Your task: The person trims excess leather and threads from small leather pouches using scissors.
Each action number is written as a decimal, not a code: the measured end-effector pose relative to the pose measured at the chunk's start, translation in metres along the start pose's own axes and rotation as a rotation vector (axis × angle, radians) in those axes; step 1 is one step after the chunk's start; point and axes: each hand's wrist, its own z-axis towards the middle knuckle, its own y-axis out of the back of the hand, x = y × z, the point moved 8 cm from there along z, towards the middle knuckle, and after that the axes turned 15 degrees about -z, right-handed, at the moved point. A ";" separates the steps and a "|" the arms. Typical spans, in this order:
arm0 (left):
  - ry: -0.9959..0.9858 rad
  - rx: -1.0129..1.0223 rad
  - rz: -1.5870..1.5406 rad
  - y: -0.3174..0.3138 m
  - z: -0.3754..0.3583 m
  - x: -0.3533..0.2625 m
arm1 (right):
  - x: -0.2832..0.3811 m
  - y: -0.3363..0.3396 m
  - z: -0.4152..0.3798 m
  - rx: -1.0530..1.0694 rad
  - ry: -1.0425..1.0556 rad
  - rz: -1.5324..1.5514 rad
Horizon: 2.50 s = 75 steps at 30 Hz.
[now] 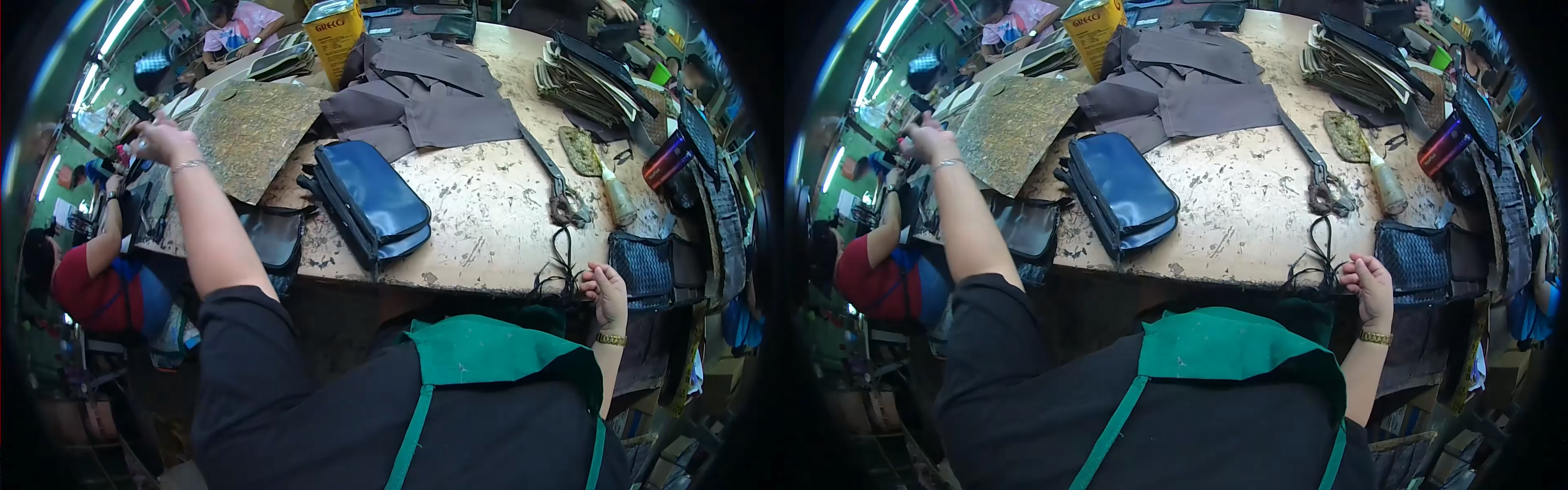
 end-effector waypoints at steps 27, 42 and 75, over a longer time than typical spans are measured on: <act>-0.147 1.822 1.365 -0.071 -0.406 0.166 | 0.079 -0.122 0.032 -0.502 0.754 -1.339; 0.354 1.130 1.320 0.049 -0.251 0.062 | 0.146 -0.181 0.004 -0.044 1.006 -0.893; -0.169 1.434 0.237 -0.060 -0.380 -0.071 | 0.222 -0.169 0.003 0.078 0.821 -0.513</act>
